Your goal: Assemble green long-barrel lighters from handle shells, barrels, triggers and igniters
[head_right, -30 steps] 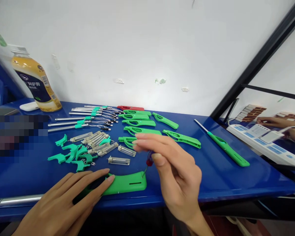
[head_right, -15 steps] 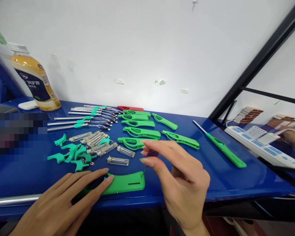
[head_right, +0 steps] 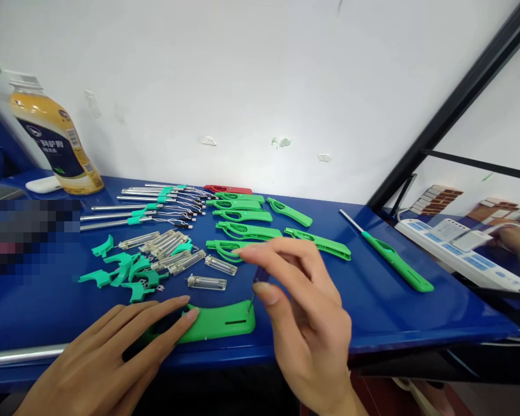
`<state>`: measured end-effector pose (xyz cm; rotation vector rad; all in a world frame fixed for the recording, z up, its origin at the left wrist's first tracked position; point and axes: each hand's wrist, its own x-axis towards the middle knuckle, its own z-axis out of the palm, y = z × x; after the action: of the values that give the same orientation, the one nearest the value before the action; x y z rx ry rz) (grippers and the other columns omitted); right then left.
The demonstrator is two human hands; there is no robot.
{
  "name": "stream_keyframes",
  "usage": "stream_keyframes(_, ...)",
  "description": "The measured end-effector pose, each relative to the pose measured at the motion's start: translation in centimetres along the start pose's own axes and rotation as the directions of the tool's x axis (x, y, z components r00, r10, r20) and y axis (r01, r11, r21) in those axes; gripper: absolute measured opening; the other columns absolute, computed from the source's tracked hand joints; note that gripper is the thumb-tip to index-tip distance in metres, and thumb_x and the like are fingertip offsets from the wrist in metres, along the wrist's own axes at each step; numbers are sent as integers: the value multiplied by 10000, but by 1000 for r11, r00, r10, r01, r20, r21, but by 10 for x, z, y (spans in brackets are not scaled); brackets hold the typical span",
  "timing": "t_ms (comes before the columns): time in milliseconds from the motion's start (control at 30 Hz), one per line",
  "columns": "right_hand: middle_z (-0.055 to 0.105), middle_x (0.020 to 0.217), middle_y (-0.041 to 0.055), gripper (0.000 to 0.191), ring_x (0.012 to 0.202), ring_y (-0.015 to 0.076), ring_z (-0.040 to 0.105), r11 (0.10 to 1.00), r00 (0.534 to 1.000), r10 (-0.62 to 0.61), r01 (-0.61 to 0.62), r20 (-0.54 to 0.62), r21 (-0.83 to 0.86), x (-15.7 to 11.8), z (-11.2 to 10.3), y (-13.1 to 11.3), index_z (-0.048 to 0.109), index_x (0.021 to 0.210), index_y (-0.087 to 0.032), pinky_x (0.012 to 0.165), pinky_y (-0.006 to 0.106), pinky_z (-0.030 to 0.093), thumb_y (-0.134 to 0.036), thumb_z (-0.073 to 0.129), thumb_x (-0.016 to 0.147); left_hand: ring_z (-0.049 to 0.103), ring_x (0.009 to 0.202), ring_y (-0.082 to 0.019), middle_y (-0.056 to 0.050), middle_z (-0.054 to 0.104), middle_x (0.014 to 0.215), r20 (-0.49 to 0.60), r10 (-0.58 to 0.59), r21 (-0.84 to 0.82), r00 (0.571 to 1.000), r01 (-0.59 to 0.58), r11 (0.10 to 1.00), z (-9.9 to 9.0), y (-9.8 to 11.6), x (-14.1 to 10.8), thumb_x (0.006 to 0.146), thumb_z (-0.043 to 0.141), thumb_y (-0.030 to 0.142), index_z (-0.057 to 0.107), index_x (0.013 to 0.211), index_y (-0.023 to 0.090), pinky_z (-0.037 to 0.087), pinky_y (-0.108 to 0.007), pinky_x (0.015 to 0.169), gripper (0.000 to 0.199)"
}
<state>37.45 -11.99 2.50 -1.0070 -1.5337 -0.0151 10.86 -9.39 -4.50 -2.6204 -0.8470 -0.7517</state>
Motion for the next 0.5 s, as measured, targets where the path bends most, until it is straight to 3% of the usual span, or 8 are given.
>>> stream_keyframes(100, 774, 1047, 38, 311, 968, 226, 724, 989, 994, 92, -97, 53, 115, 1, -2, 0, 823, 1220, -330, 738, 351, 605, -122, 680, 1039, 653, 1313, -220, -1, 662, 1541, -1, -3, -20, 1000, 3, 1000, 0, 0, 0, 1048, 429, 42, 557, 1582, 315, 405, -399, 1153, 613)
stream_keyframes(200, 691, 883, -12, 377, 804, 174, 646, 1000, 997, 17, -15, -76, 27, 3, -2, 2, 829, 1218, -339, 693, 321, 558, -121, 860, 912, 656, 1310, -225, 2, 661, 1542, 2, -3, -26, 1000, 3, 1000, 0, 0, 0, 1046, 439, 40, 550, 1590, 319, 404, -400, 1154, 622)
stream_keyframes(300, 732, 1055, 16, 392, 940, 199, 690, 995, 999, -31, 28, -21, -99, 4, -5, 2, 797, 1313, -352, 814, 357, 582, -144, 787, 981, 670, 1301, -224, -4, 683, 1511, -5, -11, -20, 1000, 11, 1000, -1, 0, 1, 1046, 435, 43, 565, 1581, 326, 439, -384, 1136, 619)
stream_keyframes(400, 775, 1237, 24, 387, 1060, 222, 743, 999, 994, 45, -46, 104, 7, 3, -8, 0, 780, 1330, -353, 883, 375, 616, -117, 685, 1039, 685, 1277, -223, -12, 690, 1503, -11, 1, -17, 1000, -1, 1000, -1, -1, 1, 1036, 439, 41, 578, 1573, 321, 463, -374, 1120, 622)
stream_keyframes(500, 754, 1013, -2, 440, 898, 189, 712, 998, 999, 32, -33, 28, 52, 2, -3, 2, 782, 1334, -361, 792, 352, 599, -102, 775, 979, 676, 1287, -223, -4, 676, 1520, -8, 7, -21, 1000, -7, 1000, 1, -2, 0, 1034, 442, 46, 557, 1592, 323, 431, -388, 1142, 634)
